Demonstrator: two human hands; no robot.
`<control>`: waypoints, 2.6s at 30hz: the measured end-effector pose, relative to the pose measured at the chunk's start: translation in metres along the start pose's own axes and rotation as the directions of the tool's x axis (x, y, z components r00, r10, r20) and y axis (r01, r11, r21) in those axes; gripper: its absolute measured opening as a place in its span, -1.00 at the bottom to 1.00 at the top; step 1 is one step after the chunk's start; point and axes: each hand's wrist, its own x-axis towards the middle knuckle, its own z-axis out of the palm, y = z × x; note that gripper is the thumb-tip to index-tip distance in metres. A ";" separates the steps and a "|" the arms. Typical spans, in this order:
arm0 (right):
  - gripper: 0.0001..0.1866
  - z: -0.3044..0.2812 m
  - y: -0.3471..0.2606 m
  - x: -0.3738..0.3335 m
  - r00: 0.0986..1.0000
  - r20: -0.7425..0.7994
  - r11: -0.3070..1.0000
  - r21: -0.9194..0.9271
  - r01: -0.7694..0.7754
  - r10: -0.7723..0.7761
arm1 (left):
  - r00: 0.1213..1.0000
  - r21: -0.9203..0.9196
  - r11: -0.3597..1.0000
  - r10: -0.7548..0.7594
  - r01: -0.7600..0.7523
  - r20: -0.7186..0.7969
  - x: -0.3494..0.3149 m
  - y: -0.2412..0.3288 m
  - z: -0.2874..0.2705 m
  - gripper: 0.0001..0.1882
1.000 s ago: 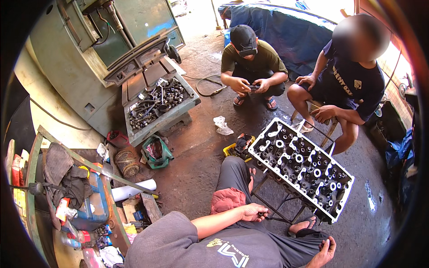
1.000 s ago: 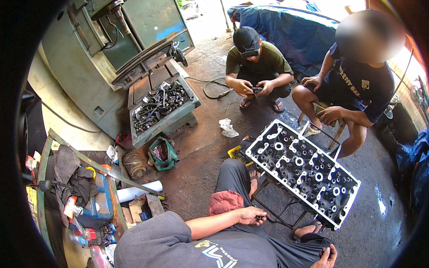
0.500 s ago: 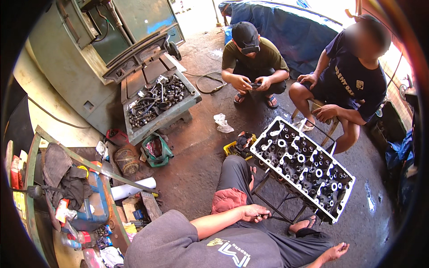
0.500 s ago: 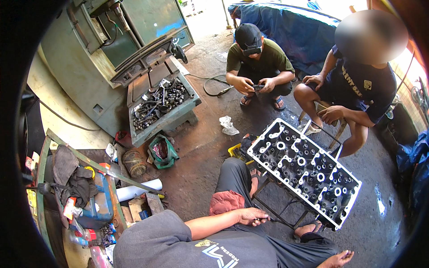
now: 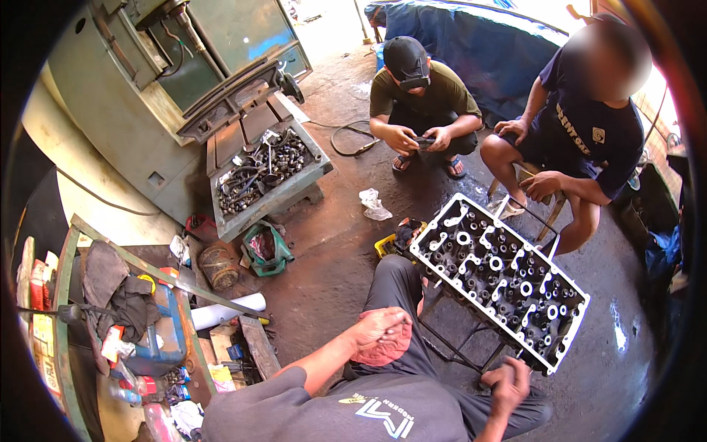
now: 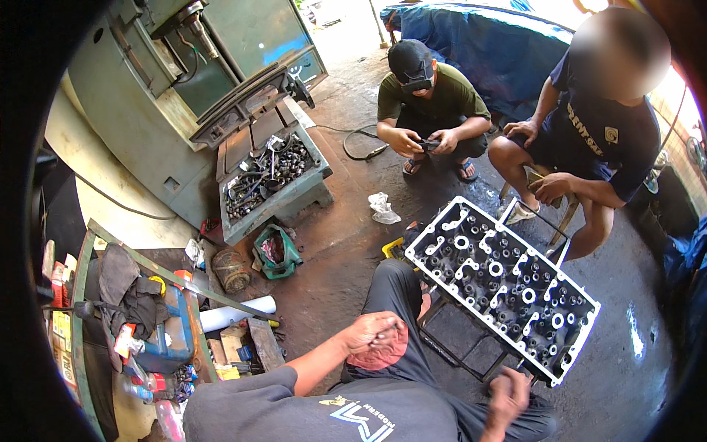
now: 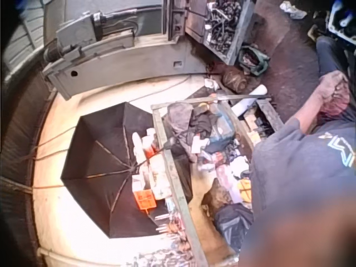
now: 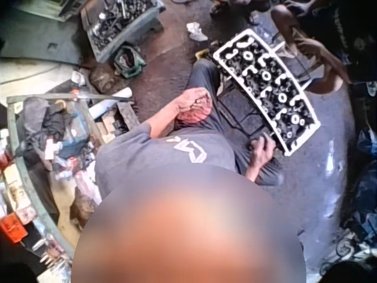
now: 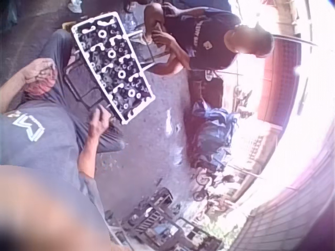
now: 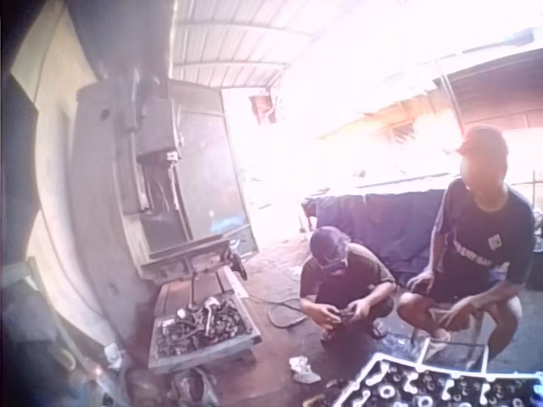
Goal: The person sits on the floor and repeatedly picks small cylindrical engine parts from a nearby shelf, then places them into corresponding holes in a cylinder head resting on a stand. The person handles the parts one at a time, occasionally inspecting them before insertion.
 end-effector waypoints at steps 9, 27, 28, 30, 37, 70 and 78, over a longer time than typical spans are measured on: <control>-0.89 0.188 -0.074 0.022 0.268 0.750 0.685 0.318 0.655 -0.605 | 0.902 -0.051 0.967 0.212 -0.249 -0.376 -0.021 -0.037 -0.026 -0.71; -0.58 0.021 -0.042 0.001 0.964 0.264 1.000 -0.013 0.029 -0.024 | 0.976 0.211 0.953 -0.219 0.217 -0.016 -0.002 -0.011 0.011 -0.76; -0.60 -0.015 -0.035 -0.010 0.993 0.101 0.996 -0.070 -0.051 0.058 | 0.955 0.293 0.927 -0.276 0.235 0.106 0.017 -0.016 0.024 -0.77; -0.66 -0.086 -0.023 -0.039 0.961 -0.258 0.968 -0.202 -0.151 0.097 | 0.875 0.549 0.778 -0.456 0.305 0.160 0.055 -0.031 0.042 -0.78; -0.78 -0.285 -0.078 -0.216 -0.076 -0.987 0.972 -0.123 -0.198 -0.140 | 0.581 0.841 0.448 -0.787 0.303 0.210 0.152 -0.129 0.060 -0.79; -0.64 -0.405 -0.272 -0.553 -0.703 -0.626 0.929 -0.100 -0.357 -0.338 | 0.620 0.890 0.451 -0.720 0.075 0.312 0.152 -0.140 0.046 -0.63; -0.68 -0.417 -0.268 -0.582 -0.713 -0.653 0.953 -0.047 -0.299 -0.256 | 0.642 0.896 0.427 -0.723 0.123 0.256 0.148 -0.140 0.051 -0.64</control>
